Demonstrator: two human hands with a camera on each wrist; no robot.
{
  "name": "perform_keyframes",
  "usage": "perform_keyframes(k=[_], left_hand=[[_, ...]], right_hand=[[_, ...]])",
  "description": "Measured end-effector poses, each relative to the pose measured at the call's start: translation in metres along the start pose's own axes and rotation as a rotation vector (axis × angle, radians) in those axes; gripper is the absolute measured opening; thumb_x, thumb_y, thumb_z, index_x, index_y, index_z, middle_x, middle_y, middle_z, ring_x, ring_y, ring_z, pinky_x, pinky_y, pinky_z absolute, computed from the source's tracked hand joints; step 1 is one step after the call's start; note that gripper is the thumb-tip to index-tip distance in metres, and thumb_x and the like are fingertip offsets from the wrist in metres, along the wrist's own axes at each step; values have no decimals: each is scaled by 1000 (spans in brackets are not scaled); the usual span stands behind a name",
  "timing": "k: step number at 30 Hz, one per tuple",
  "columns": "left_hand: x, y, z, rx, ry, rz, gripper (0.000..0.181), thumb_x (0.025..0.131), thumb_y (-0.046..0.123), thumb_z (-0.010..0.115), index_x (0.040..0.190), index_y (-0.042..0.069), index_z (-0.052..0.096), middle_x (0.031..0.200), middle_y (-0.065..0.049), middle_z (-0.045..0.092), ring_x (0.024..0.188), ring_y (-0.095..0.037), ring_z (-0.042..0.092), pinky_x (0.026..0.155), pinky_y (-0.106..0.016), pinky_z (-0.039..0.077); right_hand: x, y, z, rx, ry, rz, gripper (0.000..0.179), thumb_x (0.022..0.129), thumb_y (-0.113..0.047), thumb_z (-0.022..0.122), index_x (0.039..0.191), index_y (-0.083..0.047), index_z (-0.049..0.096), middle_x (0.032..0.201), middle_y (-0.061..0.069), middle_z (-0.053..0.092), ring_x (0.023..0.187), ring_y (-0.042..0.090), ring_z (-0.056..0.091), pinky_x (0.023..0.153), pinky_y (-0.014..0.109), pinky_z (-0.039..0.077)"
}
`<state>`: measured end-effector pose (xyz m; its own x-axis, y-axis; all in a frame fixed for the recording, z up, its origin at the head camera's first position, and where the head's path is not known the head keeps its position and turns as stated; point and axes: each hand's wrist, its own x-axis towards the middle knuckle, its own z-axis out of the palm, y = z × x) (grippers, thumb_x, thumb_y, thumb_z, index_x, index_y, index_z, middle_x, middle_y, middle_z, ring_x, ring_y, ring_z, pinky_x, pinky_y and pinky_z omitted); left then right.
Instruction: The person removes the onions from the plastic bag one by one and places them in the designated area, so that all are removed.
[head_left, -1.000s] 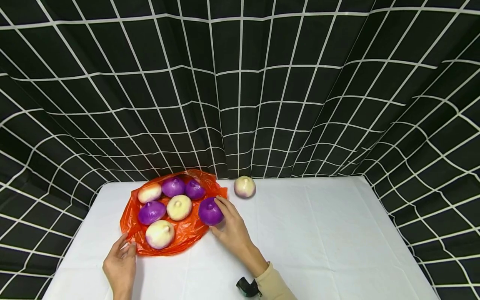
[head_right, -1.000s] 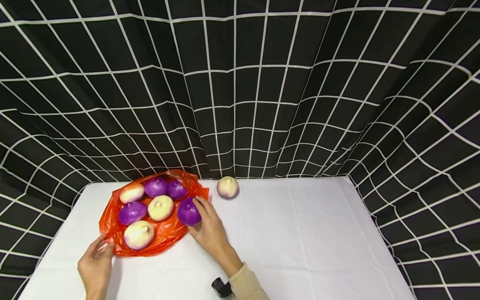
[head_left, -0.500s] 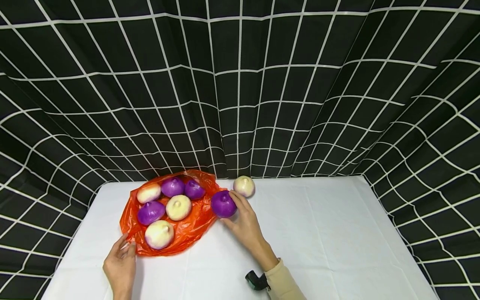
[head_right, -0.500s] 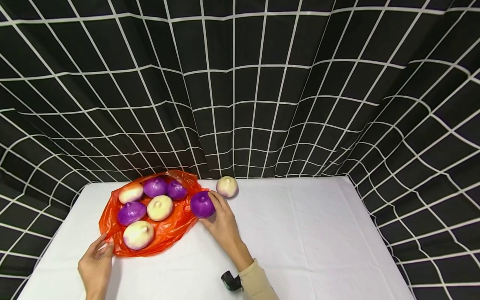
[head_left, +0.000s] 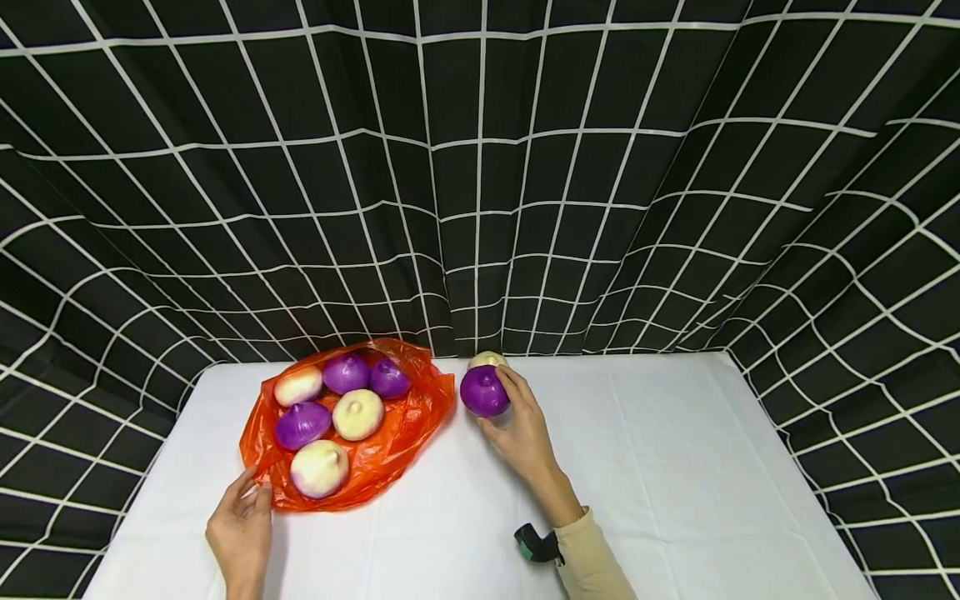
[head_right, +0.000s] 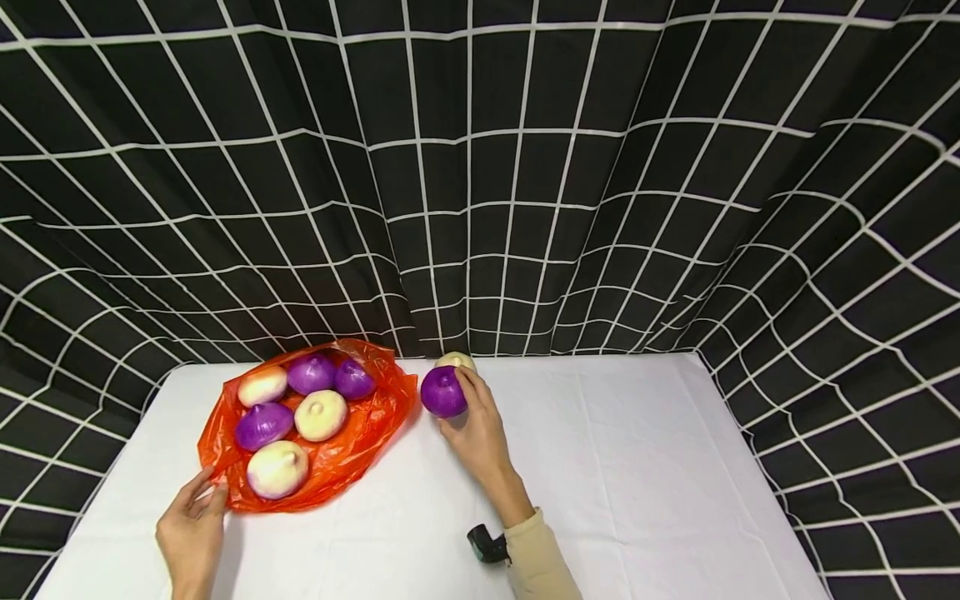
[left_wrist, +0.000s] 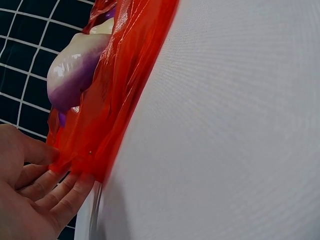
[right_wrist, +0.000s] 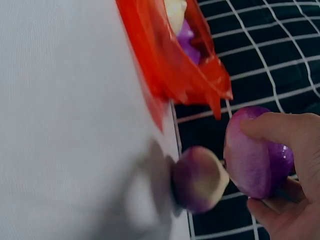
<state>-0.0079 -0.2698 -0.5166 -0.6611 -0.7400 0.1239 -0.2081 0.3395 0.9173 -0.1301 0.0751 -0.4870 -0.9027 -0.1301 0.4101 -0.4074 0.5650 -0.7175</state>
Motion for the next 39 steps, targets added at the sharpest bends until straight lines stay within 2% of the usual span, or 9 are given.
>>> perform_keyframes(k=[7,13,24,33,39], left_hand=[[2,0,0,20,-8,-6,34,89,-1,62,123,-5,64,84,39,47,69,23,50,60,-3,42],[3,-2,2,46,-8,-14,34,90,1,63,124,-4,64,90,27,51,68,22,50,59,-4,43],[2,-2,2,25,-4,3,32,90,0,63,121,-6,65,82,41,47,68,23,50,60,-3,42],[1,-3,0,50,-7,9,31,89,0,64,120,-5,66,83,41,47,68,23,50,60,-2,41],[1,-4,-1,42,-15,11,32,89,0,63,121,-5,66,84,40,47,68,23,50,61,-3,42]], right_hand=[[5,19,-14,1,58,9,77,66,2,86,135,5,52,141,18,49,131,34,48,109,44,36],[10,39,-21,-8,106,-3,79,63,6,86,134,6,52,139,22,49,129,37,49,107,48,37],[20,75,-22,-23,129,98,79,65,4,86,136,5,51,141,25,48,131,38,45,110,47,34],[23,92,-14,-32,188,120,79,62,7,86,133,7,52,139,26,48,129,41,46,109,50,34],[26,97,-11,-31,176,150,78,64,5,86,134,4,51,141,24,46,130,41,45,110,49,33]])
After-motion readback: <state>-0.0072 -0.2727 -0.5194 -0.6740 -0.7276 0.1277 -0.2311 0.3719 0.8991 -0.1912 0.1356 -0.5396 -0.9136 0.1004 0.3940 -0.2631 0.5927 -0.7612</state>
